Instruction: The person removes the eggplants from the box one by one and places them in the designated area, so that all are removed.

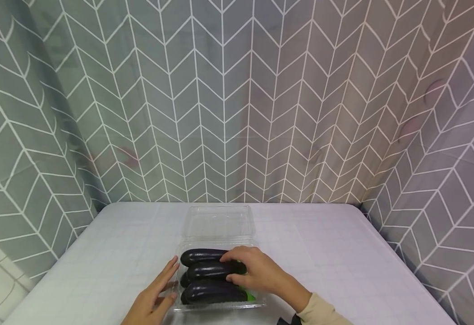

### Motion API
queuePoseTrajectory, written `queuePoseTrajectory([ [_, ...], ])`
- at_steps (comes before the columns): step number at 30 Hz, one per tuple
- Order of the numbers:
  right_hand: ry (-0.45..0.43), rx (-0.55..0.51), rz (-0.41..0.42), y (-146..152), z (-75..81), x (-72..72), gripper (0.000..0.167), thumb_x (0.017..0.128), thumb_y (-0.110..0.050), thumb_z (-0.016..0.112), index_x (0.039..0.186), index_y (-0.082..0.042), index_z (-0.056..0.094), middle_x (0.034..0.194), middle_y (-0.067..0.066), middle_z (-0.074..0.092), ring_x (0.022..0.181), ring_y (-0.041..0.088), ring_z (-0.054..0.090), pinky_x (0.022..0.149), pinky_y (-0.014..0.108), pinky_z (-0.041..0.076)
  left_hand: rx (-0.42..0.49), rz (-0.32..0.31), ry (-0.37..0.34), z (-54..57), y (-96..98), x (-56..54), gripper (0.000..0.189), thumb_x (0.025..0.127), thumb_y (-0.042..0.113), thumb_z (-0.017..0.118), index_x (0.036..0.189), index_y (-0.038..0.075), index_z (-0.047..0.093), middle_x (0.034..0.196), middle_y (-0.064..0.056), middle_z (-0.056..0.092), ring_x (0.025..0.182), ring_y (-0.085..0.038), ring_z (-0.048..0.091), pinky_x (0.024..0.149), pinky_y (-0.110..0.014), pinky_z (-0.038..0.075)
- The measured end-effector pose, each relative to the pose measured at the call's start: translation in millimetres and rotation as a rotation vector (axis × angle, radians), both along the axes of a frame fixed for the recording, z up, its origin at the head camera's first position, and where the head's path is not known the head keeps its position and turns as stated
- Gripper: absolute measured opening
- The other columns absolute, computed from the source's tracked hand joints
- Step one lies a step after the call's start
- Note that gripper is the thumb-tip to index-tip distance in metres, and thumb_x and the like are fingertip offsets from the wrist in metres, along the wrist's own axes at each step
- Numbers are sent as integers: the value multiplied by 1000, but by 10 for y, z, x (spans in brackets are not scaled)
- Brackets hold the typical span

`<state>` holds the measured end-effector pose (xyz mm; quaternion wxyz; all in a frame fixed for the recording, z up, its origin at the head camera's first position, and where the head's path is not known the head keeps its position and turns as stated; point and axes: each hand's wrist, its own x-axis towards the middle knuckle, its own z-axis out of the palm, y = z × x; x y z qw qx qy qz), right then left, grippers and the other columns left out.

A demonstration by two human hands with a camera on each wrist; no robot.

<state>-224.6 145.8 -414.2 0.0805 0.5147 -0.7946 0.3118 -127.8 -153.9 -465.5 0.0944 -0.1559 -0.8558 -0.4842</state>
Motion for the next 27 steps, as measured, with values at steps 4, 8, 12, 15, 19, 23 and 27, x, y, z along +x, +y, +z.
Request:
queuePoseTrajectory([
  [4,3,-14,-3,24,24,17,34,92,-11,81,124,-9,70,119,-1,72,107,13,67,89,35,60,16,5,11,2,1,-8,65,96,4,65,157,2,43,166,-15,31,117,-39,65,77,-28,62],
  [8,16,-39,9,42,54,24,35,92,-9,81,125,-8,69,120,0,72,107,14,68,89,34,60,24,27,30,12,8,-9,65,95,3,67,156,0,44,166,-13,32,116,-39,66,78,-32,64],
  [12,30,-64,21,56,69,24,37,91,-7,81,126,-7,69,121,1,72,108,15,68,89,35,60,11,39,20,21,23,-8,65,95,2,66,156,0,44,166,-14,33,117,-41,65,77,-37,65],
  [15,29,-70,7,70,88,24,38,90,-7,82,126,-7,69,121,0,72,109,15,68,89,36,60,-3,49,18,15,32,-9,65,95,2,66,156,0,44,166,-13,33,117,-41,65,77,-37,65],
  [19,25,-70,-22,100,122,25,38,91,-9,82,126,-9,69,122,-2,71,111,15,67,92,37,60,-20,55,14,13,37,-15,65,95,2,65,156,1,44,166,-12,33,116,-40,66,78,-35,64],
  [23,57,-77,-28,134,166,10,37,92,-8,80,127,-8,69,122,-1,71,112,17,68,92,37,60,-33,43,-13,24,23,-21,65,97,5,65,158,1,42,167,-13,31,118,-40,65,78,-38,65],
  [27,76,-94,-32,184,206,-28,37,92,-7,80,127,-8,69,121,0,72,109,17,68,89,38,61,-37,32,-32,32,14,-18,65,98,6,64,158,1,40,168,-13,29,118,-40,64,80,-38,65],
])
